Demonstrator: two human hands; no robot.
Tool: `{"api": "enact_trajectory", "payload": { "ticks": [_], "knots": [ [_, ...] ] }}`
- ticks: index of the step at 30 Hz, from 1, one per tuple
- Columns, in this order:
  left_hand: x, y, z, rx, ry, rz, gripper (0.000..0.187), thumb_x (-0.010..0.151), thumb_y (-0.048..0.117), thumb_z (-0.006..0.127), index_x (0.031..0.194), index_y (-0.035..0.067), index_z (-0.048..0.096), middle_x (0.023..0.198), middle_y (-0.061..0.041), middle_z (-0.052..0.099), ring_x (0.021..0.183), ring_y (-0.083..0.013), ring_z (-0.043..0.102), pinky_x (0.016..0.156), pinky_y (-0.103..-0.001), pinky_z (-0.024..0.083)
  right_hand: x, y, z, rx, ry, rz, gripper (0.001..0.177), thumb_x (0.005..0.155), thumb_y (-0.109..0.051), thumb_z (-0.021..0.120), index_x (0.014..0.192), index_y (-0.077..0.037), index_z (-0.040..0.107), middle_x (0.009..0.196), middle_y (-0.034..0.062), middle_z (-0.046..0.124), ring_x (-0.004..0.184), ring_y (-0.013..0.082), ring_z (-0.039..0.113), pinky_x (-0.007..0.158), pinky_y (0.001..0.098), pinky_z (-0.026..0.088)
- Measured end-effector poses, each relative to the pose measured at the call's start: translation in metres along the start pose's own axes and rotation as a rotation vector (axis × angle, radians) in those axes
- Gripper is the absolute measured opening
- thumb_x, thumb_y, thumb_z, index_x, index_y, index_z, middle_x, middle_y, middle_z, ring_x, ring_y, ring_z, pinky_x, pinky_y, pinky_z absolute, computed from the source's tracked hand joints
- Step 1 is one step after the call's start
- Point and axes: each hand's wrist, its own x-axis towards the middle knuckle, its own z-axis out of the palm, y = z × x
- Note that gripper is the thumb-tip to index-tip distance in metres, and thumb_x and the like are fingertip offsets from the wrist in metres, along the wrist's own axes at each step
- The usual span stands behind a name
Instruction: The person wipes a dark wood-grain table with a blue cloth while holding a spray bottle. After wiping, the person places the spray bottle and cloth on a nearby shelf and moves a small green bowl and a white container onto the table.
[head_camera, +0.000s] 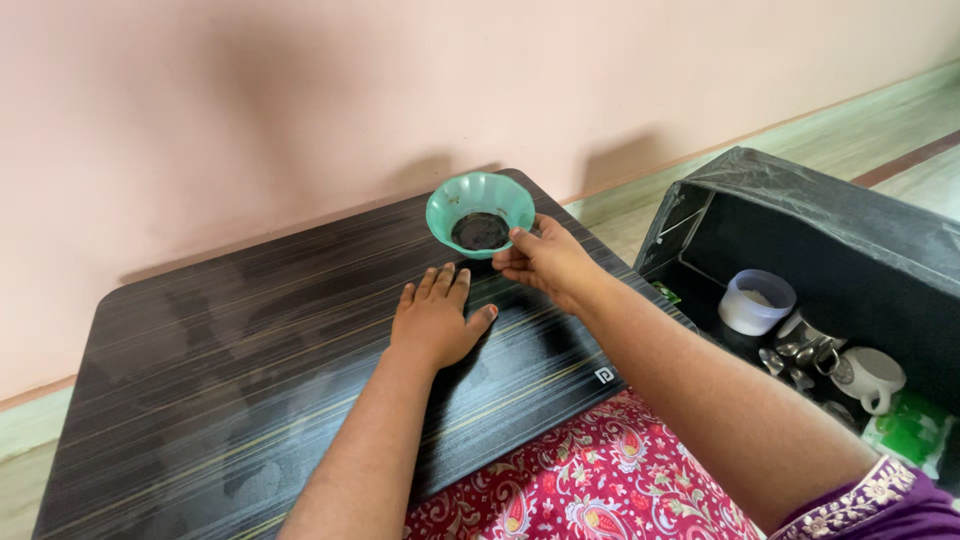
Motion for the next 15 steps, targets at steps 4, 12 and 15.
{"api": "enact_trajectory", "payload": {
  "ticks": [4, 12, 15],
  "knots": [
    [-0.007, 0.001, -0.015, 0.028, -0.084, -0.083, 0.086, 0.092, 0.07, 0.045, 0.16, 0.019, 0.028, 0.169, -0.008, 0.018, 0.157, -0.0304, 0.01, 0.124, -0.057, 0.01, -0.009, -0.006, 0.005, -0.011, 0.023, 0.023, 0.049, 0.104, -0.024, 0.05, 0.149, -0.007, 0.037, 0.096, 0.0108, 0.071, 0.092, 0.0209, 0.071, 0.088, 0.0386, 0.061],
    [-0.033, -0.053, -0.026, 0.031, -0.073, -0.23, 0.093, 0.091, 0.075, 0.043, 0.162, 0.019, 0.022, 0.171, -0.007, 0.015, 0.158, -0.0286, 0.008, 0.125, -0.057, 0.009, -0.02, -0.014, 0.017, -0.039, -0.003, 0.031, 0.05, 0.105, -0.026, 0.048, 0.15, -0.006, 0.039, 0.096, 0.0102, 0.071, 0.092, 0.0197, 0.071, 0.088, 0.0371, 0.061],
    [-0.047, -0.08, -0.029, 0.013, -0.035, -0.264, 0.09, 0.092, 0.075, 0.04, 0.162, 0.019, 0.024, 0.17, -0.007, 0.016, 0.158, -0.0286, 0.009, 0.125, -0.056, 0.009, -0.023, -0.014, 0.025, -0.035, -0.021, 0.033, 0.051, 0.105, -0.025, 0.048, 0.15, -0.006, 0.036, 0.097, 0.0107, 0.071, 0.093, 0.02, 0.071, 0.087, 0.0369, 0.06]
  ]
}}
